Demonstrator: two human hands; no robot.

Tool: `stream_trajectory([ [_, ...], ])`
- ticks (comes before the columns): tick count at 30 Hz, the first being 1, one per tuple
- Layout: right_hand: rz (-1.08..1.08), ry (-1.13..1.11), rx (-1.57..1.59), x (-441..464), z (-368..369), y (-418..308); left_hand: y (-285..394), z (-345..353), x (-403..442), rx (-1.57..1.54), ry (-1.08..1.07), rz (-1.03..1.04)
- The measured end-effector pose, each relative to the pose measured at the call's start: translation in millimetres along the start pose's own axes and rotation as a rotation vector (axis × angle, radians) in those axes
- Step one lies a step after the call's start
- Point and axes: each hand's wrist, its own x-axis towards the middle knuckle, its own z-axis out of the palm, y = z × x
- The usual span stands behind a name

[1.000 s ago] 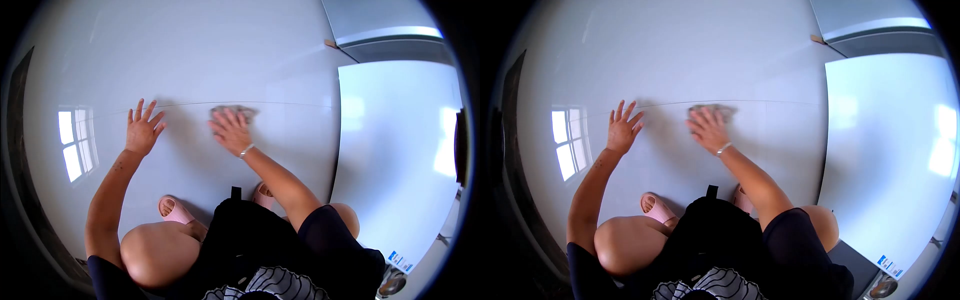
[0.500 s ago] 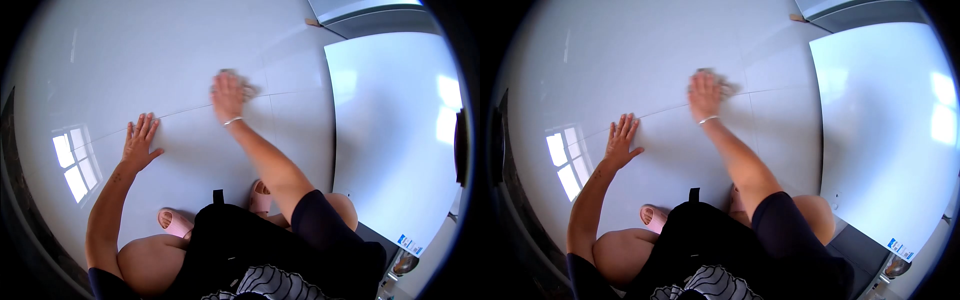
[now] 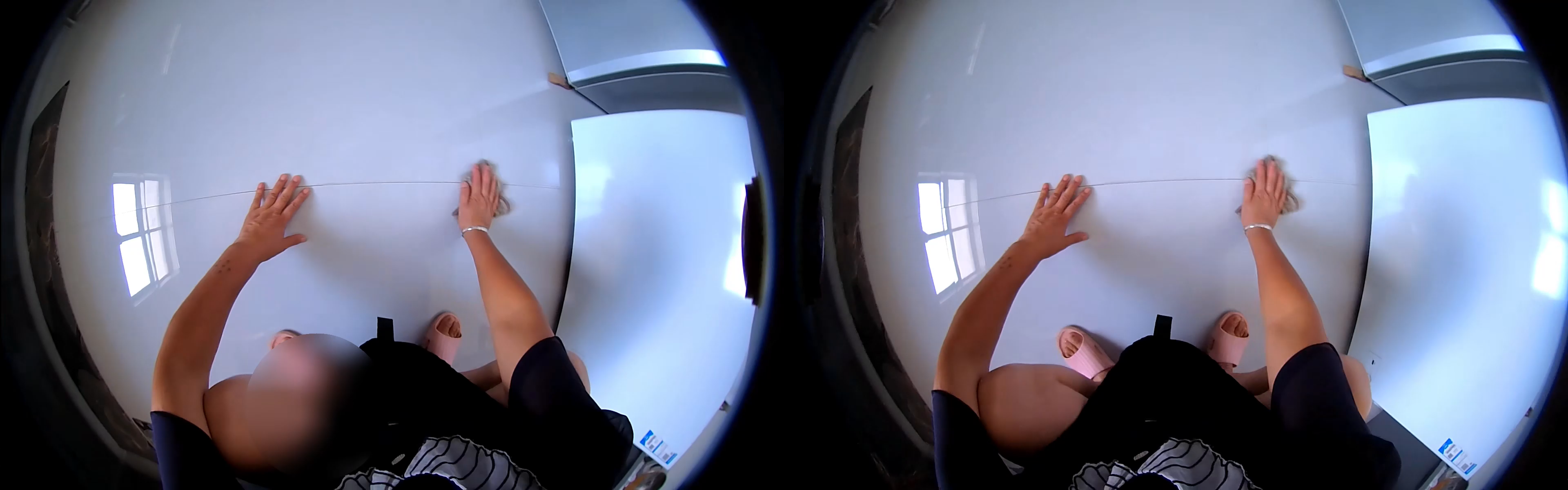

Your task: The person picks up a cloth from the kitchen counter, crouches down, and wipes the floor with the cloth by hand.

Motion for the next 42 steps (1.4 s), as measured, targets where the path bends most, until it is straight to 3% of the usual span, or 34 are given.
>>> stream_trajectory([
  [2,0.245,0.124,-0.056,0.3,17.7,-14.0,-3.1,-1.8,1.4,-0.009,0.001,0.007],
  [4,-0.102,0.328,0.010,16.9,62.0,-43.3,-3.0,-6.7,0.1,-0.072,-0.010,0.020],
  [6,-0.226,0.074,-0.098,20.0,16.8,-146.5,-6.4,-1.6,-0.1,-0.093,0.047,0.044],
  [9,-0.466,0.013,0.216,26.5,12.6,-244.0,-30.4,6.1,-0.9,-0.204,0.240,0.063],
  [11,-0.529,-0.045,0.410,13.0,7.3,-271.2,-53.0,7.9,-12.8,-0.302,0.364,0.056],
  [13,-0.782,-0.059,0.425,-18.0,17.0,-256.9,-74.4,1.6,-31.6,-0.444,0.348,-0.281],
  [15,-1.062,-0.272,0.003,-62.7,1.2,-237.4,-89.0,-5.2,-51.5,-0.379,0.142,-0.454],
  [17,-1.184,-0.352,0.078,-78.7,-1.1,-220.2,-108.0,2.1,-61.5,-0.492,0.101,-0.498],
  [18,-1.287,-0.423,0.160,-82.8,1.3,-216.3,-117.8,7.2,-61.1,-0.798,-0.051,-0.645],
  [19,-1.285,-0.433,0.157,-76.9,8.0,-217.6,-126.5,12.4,-62.0,-1.102,-0.213,-0.783],
  [20,-1.286,-0.317,0.086,-59.6,7.5,-227.5,-133.3,24.2,-63.1,-1.292,-0.166,-0.776],
  [25,-1.017,0.034,-0.049,58.4,20.4,-291.7,-132.6,19.5,-60.9,-1.426,-0.124,-0.850],
  [27,-0.543,-0.196,0.605,103.2,3.7,-310.6,-134.3,22.0,-62.9,-1.450,-0.106,-0.852],
  [29,-0.463,0.010,0.713,122.7,-9.1,-308.2,-134.9,23.1,-62.3,-1.471,-0.111,-0.847],
  [31,-0.392,0.047,0.773,107.7,-37.1,-303.5,-137.8,21.2,-63.7,-1.487,-0.121,-0.833],
  [34,-0.252,-0.321,0.784,67.5,-55.7,-268.5,-137.0,20.4,-65.2,-1.527,-0.128,-0.807],
  [36,-0.199,-0.360,0.753,49.8,-95.9,-251.2,-140.5,29.4,-61.7,-1.553,-0.159,-0.797],
  [38,-0.118,-0.579,0.749,38.6,-149.3,-230.1,-137.9,28.1,-58.1,-1.539,-0.183,-0.794],
  [39,-0.084,-0.545,0.738,38.3,-175.1,-216.6,-136.7,26.3,-58.8,-1.543,-0.190,-0.789],
  [42,-0.047,-0.807,0.580,54.3,-249.8,-184.9,-137.1,20.6,-61.7,-1.533,-0.177,-0.786],
])
